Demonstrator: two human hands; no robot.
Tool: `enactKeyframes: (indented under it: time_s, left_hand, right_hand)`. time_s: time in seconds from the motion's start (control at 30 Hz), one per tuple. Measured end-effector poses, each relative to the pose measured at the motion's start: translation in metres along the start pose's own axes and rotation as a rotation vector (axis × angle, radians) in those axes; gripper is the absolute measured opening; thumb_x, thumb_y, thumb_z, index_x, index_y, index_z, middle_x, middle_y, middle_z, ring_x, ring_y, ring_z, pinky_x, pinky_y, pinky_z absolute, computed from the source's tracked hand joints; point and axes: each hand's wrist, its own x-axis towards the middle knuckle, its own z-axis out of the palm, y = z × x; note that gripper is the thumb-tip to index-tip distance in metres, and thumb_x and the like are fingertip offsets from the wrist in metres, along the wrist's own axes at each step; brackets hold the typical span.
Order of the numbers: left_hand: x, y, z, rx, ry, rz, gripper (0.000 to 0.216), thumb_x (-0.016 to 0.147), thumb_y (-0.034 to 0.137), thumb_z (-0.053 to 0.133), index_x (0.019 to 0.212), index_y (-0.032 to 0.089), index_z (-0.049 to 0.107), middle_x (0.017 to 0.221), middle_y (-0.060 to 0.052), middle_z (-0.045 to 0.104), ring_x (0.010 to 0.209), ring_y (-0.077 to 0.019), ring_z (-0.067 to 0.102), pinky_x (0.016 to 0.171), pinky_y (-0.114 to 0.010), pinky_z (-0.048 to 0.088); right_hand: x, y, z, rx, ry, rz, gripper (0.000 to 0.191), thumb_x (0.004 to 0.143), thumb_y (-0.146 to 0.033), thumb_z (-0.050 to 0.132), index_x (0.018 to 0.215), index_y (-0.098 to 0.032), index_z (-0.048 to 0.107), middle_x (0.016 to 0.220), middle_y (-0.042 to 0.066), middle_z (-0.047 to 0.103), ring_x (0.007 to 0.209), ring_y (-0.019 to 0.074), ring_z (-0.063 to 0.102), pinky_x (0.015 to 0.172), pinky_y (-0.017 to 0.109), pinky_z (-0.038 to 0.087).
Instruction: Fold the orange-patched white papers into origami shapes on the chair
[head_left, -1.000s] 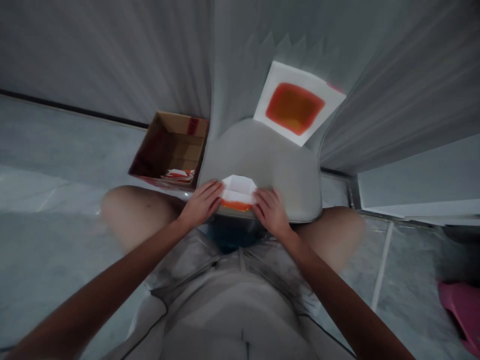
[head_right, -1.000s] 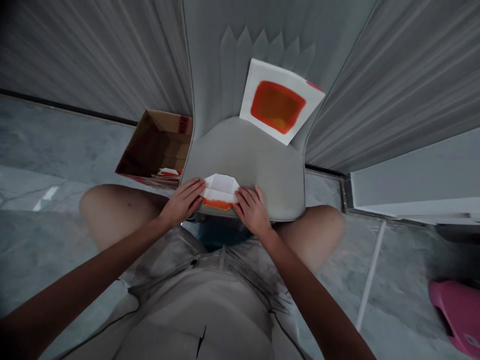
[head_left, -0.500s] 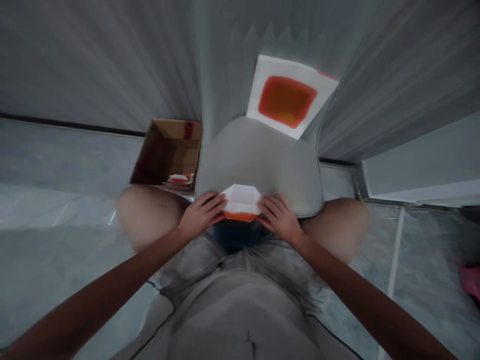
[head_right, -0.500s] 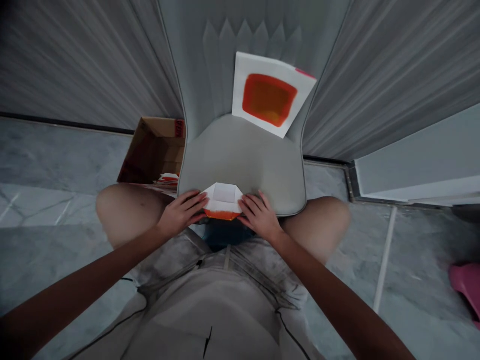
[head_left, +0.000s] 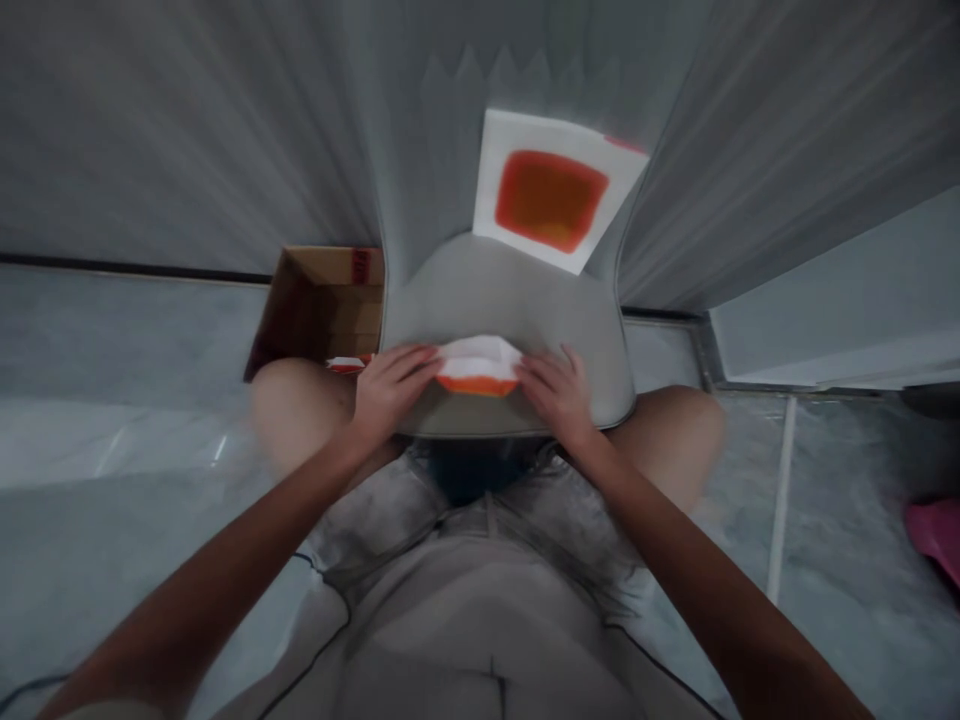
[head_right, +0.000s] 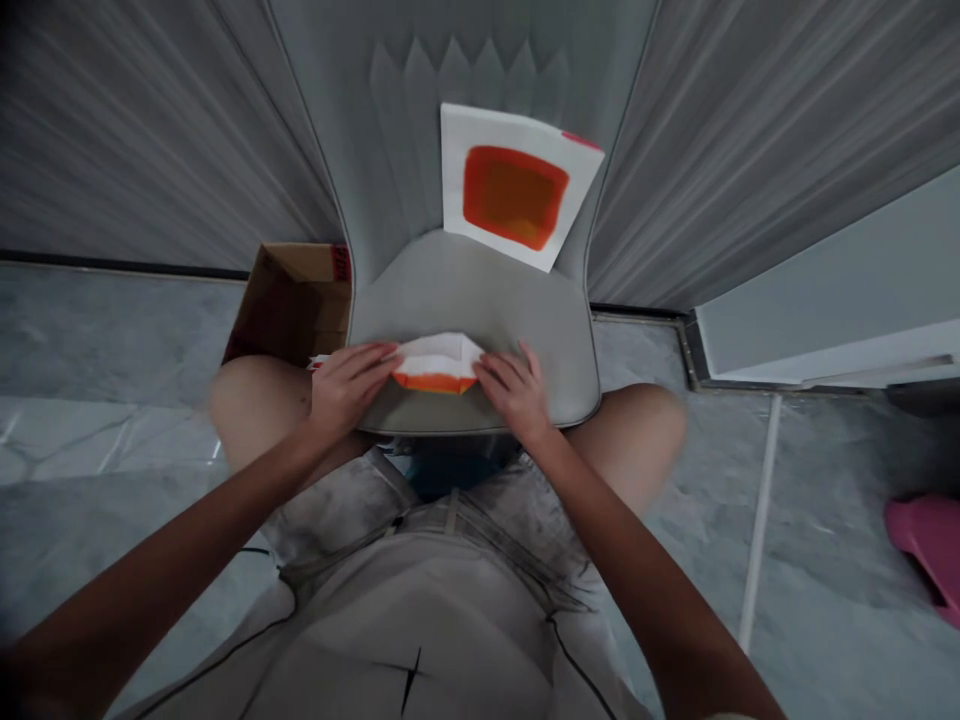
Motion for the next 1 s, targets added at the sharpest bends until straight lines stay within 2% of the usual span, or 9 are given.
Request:
enactKeyframes:
  time_s: [0.1,0.17,0.27,0.43,0.57,0.67,0.8,1.0]
  left_hand:
    - [0.032,-0.007,0.022,0.032,0.087,-0.094,0.029,0.106,0.032,0.053,0.123,0.029,0.077,0.127,-0.008,0.076,0.122,-0.0263,0.067,0.106,-0.048,0.053]
    - [0.044,-0.012,0.036,-0.037,0.053,-0.078,0.031,0.107,0.033,0.052,0.124,0.023,0.075,0.122,-0.010,0.077,0.117,-0.0246,0.069,0.105,-0.045,0.054]
    - [0.045,-0.019,0.045,-0.165,-0.025,-0.026,0.031,0.107,0.035,0.052,0.119,0.020,0.076,0.120,-0.011,0.077,0.111,-0.0223,0.071,0.102,-0.042,0.056]
    - [0.031,-0.024,0.043,-0.217,-0.111,0.033,0.028,0.106,0.035,0.055,0.116,0.023,0.078,0.122,-0.008,0.078,0.118,-0.0223,0.070,0.105,-0.045,0.056]
    - [0.032,-0.024,0.040,-0.242,-0.107,0.021,0.029,0.105,0.040,0.057,0.116,0.024,0.078,0.119,-0.008,0.078,0.114,-0.0223,0.072,0.102,-0.044,0.057]
    - [0.037,-0.022,0.039,-0.274,-0.087,-0.010,0.030,0.105,0.044,0.057,0.112,0.027,0.080,0.116,-0.007,0.079,0.110,-0.0225,0.072,0.100,-0.042,0.056]
    - [0.042,-0.020,0.037,-0.309,-0.097,-0.047,0.034,0.106,0.048,0.054,0.110,0.027,0.080,0.111,-0.007,0.079,0.103,-0.0225,0.073,0.095,-0.040,0.056]
    - [0.050,-0.013,0.037,-0.328,-0.092,-0.201,0.034,0.108,0.043,0.051,0.124,0.023,0.074,0.114,-0.008,0.078,0.101,-0.0218,0.070,0.091,-0.038,0.055]
  right_hand:
    - [0.024,0.025,0.015,-0.031,0.025,0.126,0.032,0.109,-0.023,0.048,0.126,-0.027,0.074,0.118,0.006,0.077,0.114,0.0220,0.068,0.126,0.058,0.032]
    - [0.030,0.038,0.023,-0.022,-0.008,0.157,0.033,0.109,-0.023,0.047,0.128,-0.027,0.074,0.116,0.007,0.077,0.113,0.0222,0.068,0.126,0.058,0.032]
    - [0.024,0.049,0.027,0.011,-0.083,0.113,0.032,0.108,-0.023,0.048,0.123,-0.027,0.076,0.117,0.007,0.077,0.115,0.0230,0.067,0.123,0.056,0.037]
    - [0.004,0.047,0.020,0.076,-0.152,0.009,0.031,0.108,-0.026,0.048,0.122,-0.021,0.076,0.122,0.009,0.077,0.119,0.0242,0.067,0.114,0.049,0.049]
    - [0.004,0.045,0.012,0.139,-0.161,0.025,0.032,0.108,-0.031,0.050,0.123,-0.021,0.076,0.124,0.010,0.076,0.118,0.0252,0.068,0.115,0.052,0.049]
    - [0.013,0.046,0.007,0.218,-0.178,0.088,0.033,0.108,-0.038,0.052,0.119,-0.024,0.079,0.120,0.010,0.077,0.113,0.0262,0.069,0.115,0.053,0.049]
    - [0.027,0.049,0.005,0.359,-0.186,0.205,0.035,0.107,-0.045,0.052,0.112,-0.026,0.081,0.115,0.010,0.077,0.106,0.0275,0.070,0.099,0.048,0.057]
    - [0.035,0.047,0.022,0.535,-0.089,0.464,0.037,0.102,-0.054,0.058,0.112,-0.025,0.079,0.106,0.009,0.079,0.098,0.0272,0.072,0.094,0.046,0.057]
